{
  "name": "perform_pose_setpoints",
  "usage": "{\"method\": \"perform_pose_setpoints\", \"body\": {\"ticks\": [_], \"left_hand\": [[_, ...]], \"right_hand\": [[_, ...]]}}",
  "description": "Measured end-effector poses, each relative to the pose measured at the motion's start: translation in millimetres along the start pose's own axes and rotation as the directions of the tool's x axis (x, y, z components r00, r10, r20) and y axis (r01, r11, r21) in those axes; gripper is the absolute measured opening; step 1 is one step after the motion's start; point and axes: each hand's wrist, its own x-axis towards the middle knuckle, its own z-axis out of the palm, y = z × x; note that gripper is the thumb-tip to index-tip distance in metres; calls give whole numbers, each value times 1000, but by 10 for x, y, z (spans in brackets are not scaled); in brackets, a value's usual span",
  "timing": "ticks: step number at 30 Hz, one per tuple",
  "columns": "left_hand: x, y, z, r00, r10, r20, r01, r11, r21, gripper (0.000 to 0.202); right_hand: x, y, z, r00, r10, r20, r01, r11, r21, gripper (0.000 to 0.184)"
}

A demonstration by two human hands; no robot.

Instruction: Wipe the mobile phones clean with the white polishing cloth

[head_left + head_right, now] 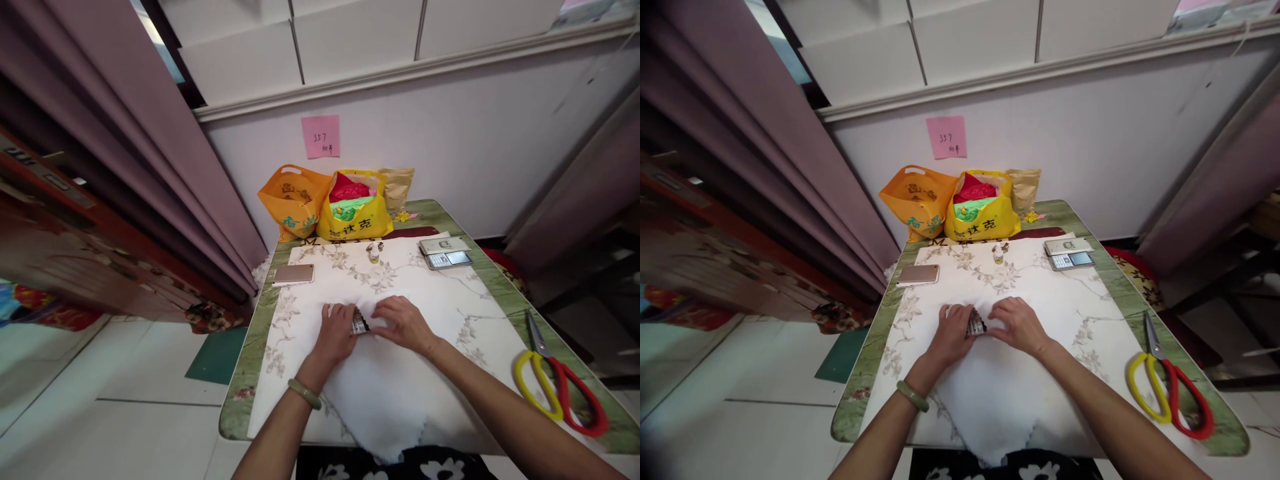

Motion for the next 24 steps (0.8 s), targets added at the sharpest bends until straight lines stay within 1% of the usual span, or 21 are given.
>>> {"method": "perform_pose_setpoints", "body": {"ticks": [1, 2, 4, 7, 8, 10, 11, 12, 13, 14, 15, 16, 18, 19, 20, 22, 24], "left_hand": [[3, 12, -19, 1000, -6, 11, 6, 1000, 6, 59], [3, 25, -38, 1000, -8, 23, 7, 1000, 7, 61], [-13, 51, -67, 999, -8, 39, 8, 1000, 5, 64], [-101, 111, -64, 999, -45, 31, 45, 999, -1, 65], [-145, 140, -44, 997, -78, 19, 78, 997, -11, 64], [-245, 216, 27, 985, -172, -27, 170, 984, -58, 61], [-297, 261, 77, 971, -230, -66, 224, 970, -91, 61], [-346, 307, 134, 951, -289, -111, 275, 953, -126, 60], [-393, 350, 195, 924, -348, -158, 323, 933, -161, 60], [-435, 388, 255, 895, -399, -200, 364, 911, -194, 59], [-472, 417, 313, 866, -442, -234, 393, 891, -226, 59], [-504, 434, 365, 843, -471, -258, 410, 875, -257, 60], [-554, 432, 445, 818, -499, -286, 415, 857, -307, 63], [-572, 415, 472, 815, -500, -292, 407, 854, -325, 67], [-588, 391, 493, 816, -497, -295, 397, 853, -339, 72], [-613, 338, 521, 824, -483, -296, 375, 857, -354, 79], [-634, 297, 541, 831, -464, -307, 351, 866, -358, 76]], "right_hand": [[-62, 9, -14, 998, -26, 56, 28, 999, -41, 34], [-110, 29, -24, 995, -26, 100, 33, 997, -73, 33], [-154, 87, -41, 987, 19, 160, -3, 995, -101, 29], [-93, 169, -75, 971, 85, 223, -82, 996, -23, 26], [-48, 187, -86, 969, 120, 215, -127, 992, 19, 26], [61, 196, -94, 963, 237, 129, -251, 962, 111, 28], [117, 182, -90, 948, 313, 62, -319, 933, 168, 30], [168, 155, -80, 921, 389, -3, -377, 896, 236, 32], [210, 113, -65, 890, 454, -53, -417, 854, 312, 34], [240, 57, -48, 867, 493, -73, -430, 814, 389, 36], [255, -10, -29, 865, 498, -58, -421, 784, 456, 36], [254, -85, -8, 884, 467, -11, -399, 766, 504, 35], [207, -237, 43, 931, 342, 125, -355, 774, 524, 31], [166, -307, 77, 939, 292, 181, -344, 797, 497, 29], [117, -369, 118, 938, 271, 217, -342, 825, 450, 25], [17, -465, 221, 931, 285, 227, -350, 875, 335, 19], [-58, -523, 336, 931, 285, 227, -337, 910, 242, 21]]}}
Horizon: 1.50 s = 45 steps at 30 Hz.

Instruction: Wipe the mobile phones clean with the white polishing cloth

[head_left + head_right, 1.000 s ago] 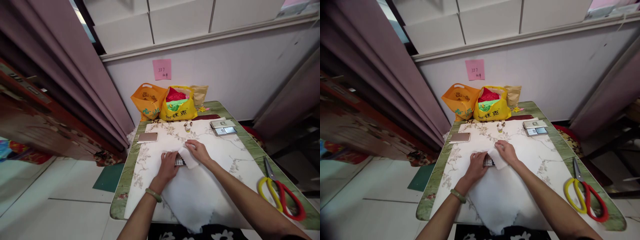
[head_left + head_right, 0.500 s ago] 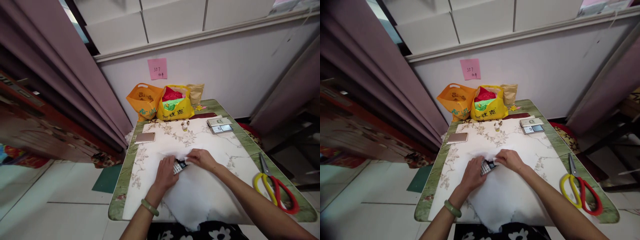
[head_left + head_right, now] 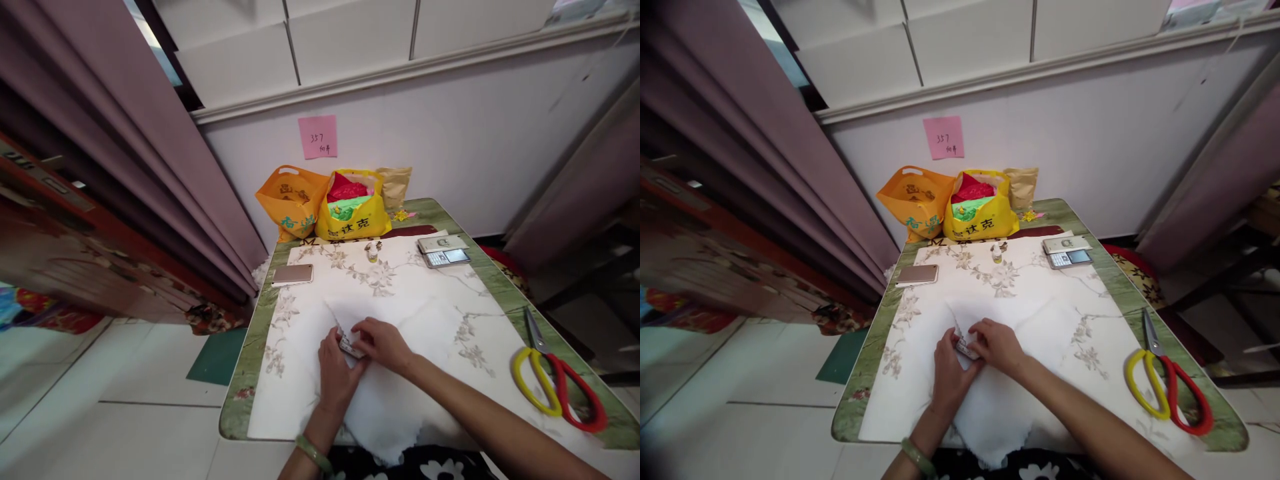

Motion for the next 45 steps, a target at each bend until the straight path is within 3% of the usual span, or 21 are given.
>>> {"method": "perform_pose_setpoints", "body": {"ticks": [5, 12, 16, 18, 20, 23, 25, 28, 32, 35, 37, 39, 41, 43, 45], "left_hand": [[-27, -45, 10, 1000, 4, -6, -4, 1000, -14, 72], [-31, -15, 1, 1000, -14, 28, 14, 1000, 15, 71], [-46, -32, 10, 1000, -14, 19, 14, 1000, 1, 71], [-49, -51, 20, 1000, -21, 13, 21, 1000, -6, 73], [-43, -69, 31, 1000, -22, 6, 22, 1000, -9, 72], [-26, -80, 38, 1000, -21, 0, 21, 1000, -22, 69], [-20, -74, 34, 999, -32, 1, 32, 999, -44, 73], [-23, -57, 25, 999, -38, 18, 39, 998, -51, 80], [-38, -46, 27, 999, -30, 15, 30, 999, -25, 78], [-37, -52, 37, 999, -37, 7, 37, 999, -22, 79], [-30, -62, 46, 999, -40, 4, 40, 999, -24, 80], [-20, -75, 54, 1000, -26, -8, 26, 999, -25, 78], [-11, -81, 57, 1000, -11, -27, 10, 999, -33, 75], [-6, -75, 51, 1000, -9, -30, 8, 999, -41, 76], [-8, -57, 39, 1000, -19, -11, 19, 999, -41, 79]], "right_hand": [[94, 91, 138, 996, 75, -52, -82, 985, -152, 15], [518, 387, -73, 942, 196, -273, -261, 939, -224, 25], [549, 374, -102, 906, 228, -357, -323, 917, -235, 26], [436, 282, -41, 941, 197, -276, -265, 936, -233, 25], [271, 163, 65, 993, 85, -84, -102, 972, -213, 24], [84, 20, 219, 991, -61, 122, 87, 972, -220, 23], [92, -4, 251, 996, -21, 92, 49, 948, -315, 26], [301, 67, 157, 993, 109, -45, -118, 896, -429, 28], [619, 181, -84, 964, 213, -158, -262, 859, -440, 27], [612, 151, -147, 938, 275, -211, -340, 852, -398, 25], [466, 85, -77, 963, 242, -115, -267, 894, -360, 23], [283, 23, 54, 992, 116, 53, -94, 947, -308, 21], [165, 1, 172, 991, 14, 131, 23, 961, -277, 20], [179, 31, 206, 996, 27, 85, 0, 952, -307, 22], [312, 90, 141, 994, 109, -6, -104, 931, -351, 24]]}}
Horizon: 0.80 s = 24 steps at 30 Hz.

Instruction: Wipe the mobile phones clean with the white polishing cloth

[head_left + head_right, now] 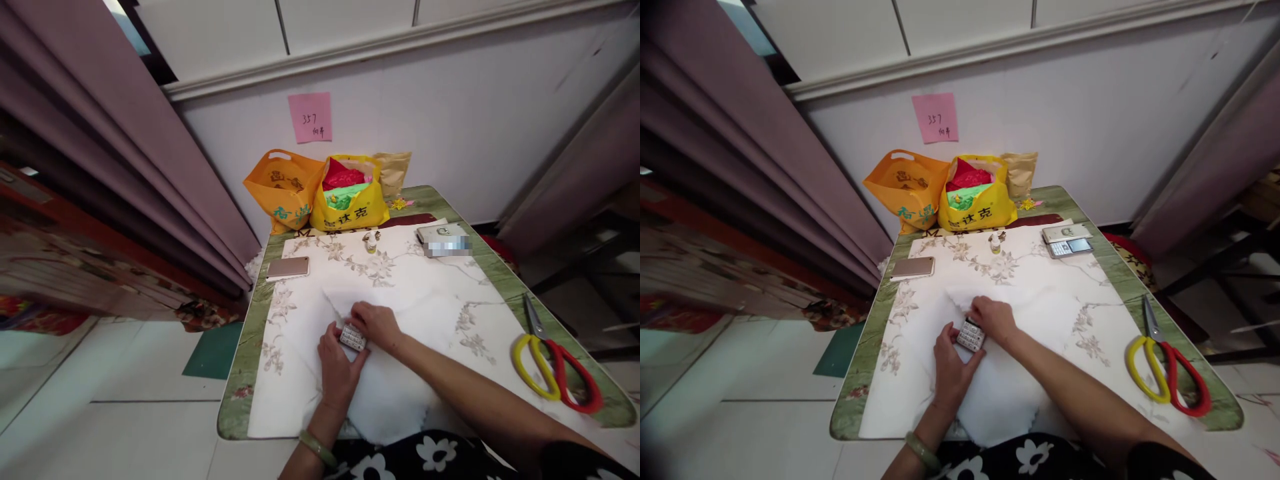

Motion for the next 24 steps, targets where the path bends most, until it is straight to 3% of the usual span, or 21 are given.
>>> {"method": "perform_pose_setpoints", "body": {"ticks": [3, 5, 7, 10, 12, 16, 20, 24], "left_hand": [[-13, 24, -16, 1000, -18, 23, 18, 1000, 7, 79], [-21, 24, -16, 999, -30, 24, 30, 1000, 5, 80], [-24, 11, -9, 999, -25, 22, 25, 1000, 7, 80], [-17, -13, 3, 1000, 15, 17, -15, 1000, 24, 76], [-10, -14, 4, 999, 33, 15, -33, 999, 27, 75], [-6, 21, -8, 1000, 17, 26, -18, 999, 36, 79], [-19, 46, -17, 1000, 8, 25, -9, 999, 40, 77], [-27, 36, -25, 1000, 5, 24, -6, 999, 40, 76]], "right_hand": [[224, 90, -140, 988, 137, -65, -140, 989, -46, 25], [234, 84, -183, 979, 186, -84, -191, 980, -57, 26], [106, 21, -141, 990, 131, -46, -133, 990, -39, 26], [-153, -97, 9, 993, -101, 53, 101, 995, 2, 25], [-209, -120, 76, 990, -129, 52, 130, 991, -11, 26], [75, 44, 10, 997, 55, -46, -58, 995, -76, 27], [443, 288, -200, 984, 146, -104, -157, 982, -102, 30], [416, 314, -311, 962, 220, -164, -229, 973, -36, 30]]}}
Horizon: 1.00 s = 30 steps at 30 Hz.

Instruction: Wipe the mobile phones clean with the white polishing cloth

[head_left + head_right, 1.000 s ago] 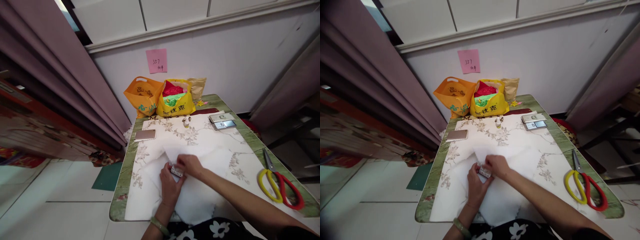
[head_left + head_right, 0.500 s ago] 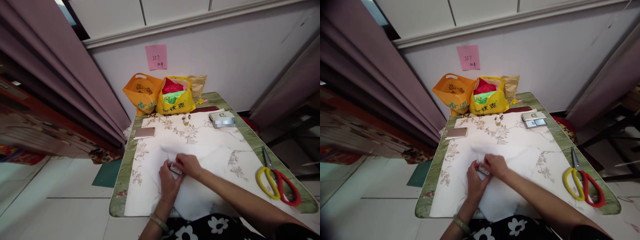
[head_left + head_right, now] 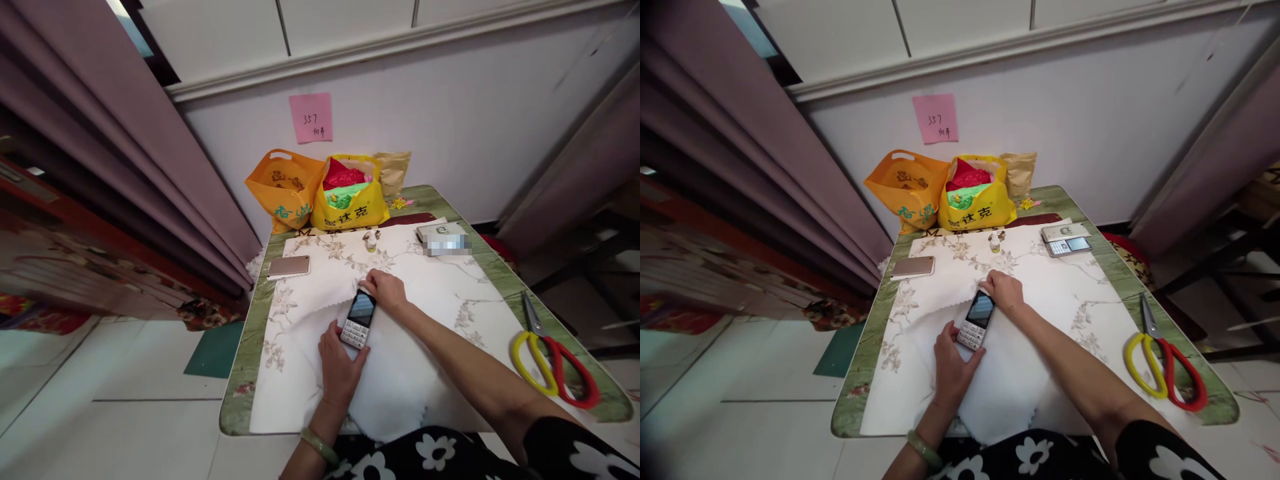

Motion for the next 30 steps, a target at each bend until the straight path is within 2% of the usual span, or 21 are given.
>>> {"method": "perform_pose_setpoints", "body": {"ticks": [2, 4, 6, 9, 11, 13, 16, 19, 21, 22, 24, 26, 28, 30], "left_hand": [[4, -4, -9, 1000, 12, 0, -12, 1000, 10, 71], [13, -1, -19, 999, 43, 7, -43, 999, 17, 60], [22, 10, -25, 997, 74, 8, -74, 997, 27, 51], [32, 32, -26, 995, 96, -6, -95, 994, 53, 54], [47, 48, -36, 994, 103, -18, -102, 993, 60, 57], [80, 63, -65, 994, 108, -19, -108, 994, 31, 53], [154, 71, -138, 997, 71, 19, -68, 992, -105, 33], [214, 46, -197, 997, -16, 81, 35, 969, -244, 28], [230, 16, -211, 993, -44, 106, 74, 953, -294, 31], [231, 2, -211, 993, -47, 109, 80, 946, -315, 31], [225, -19, -204, 993, -47, 106, 82, 932, -354, 31], [217, -26, -194, 995, -50, 91, 81, 926, -368, 30], [210, -24, -184, 995, -56, 80, 80, 935, -347, 29], [201, -21, -172, 995, -56, 77, 77, 947, -312, 28]], "right_hand": [[-180, -49, 15, 995, -91, 31, 88, 993, 76, 29], [-379, -112, 80, 961, -248, 121, 229, 962, 148, 29], [-495, -149, 162, 931, -322, 175, 293, 941, 171, 27], [-403, -108, 227, 968, -224, 112, 206, 967, 152, 23], [-210, -27, 209, 993, -106, 44, 92, 965, 247, 23], [-4, 61, 151, 999, 28, 19, -33, 884, 467, 29], [159, 123, 44, 985, 164, 48, -150, 696, 702, 43], [37, 33, -22, 984, 165, 75, -162, 615, 772, 50], [-170, -99, -24, 994, 92, 59, -102, 580, 808, 46], [-286, -172, -13, 999, 29, 34, -45, 584, 811, 41], [-489, -301, 27, 993, -114, -23, 92, 643, 760, 31], [-591, -374, 79, 978, -202, -54, 183, 706, 684, 24], [-561, -371, 132, 982, -180, -56, 173, 742, 648, 23], [-421, -294, 175, 995, -89, -40, 93, 751, 654, 25]]}}
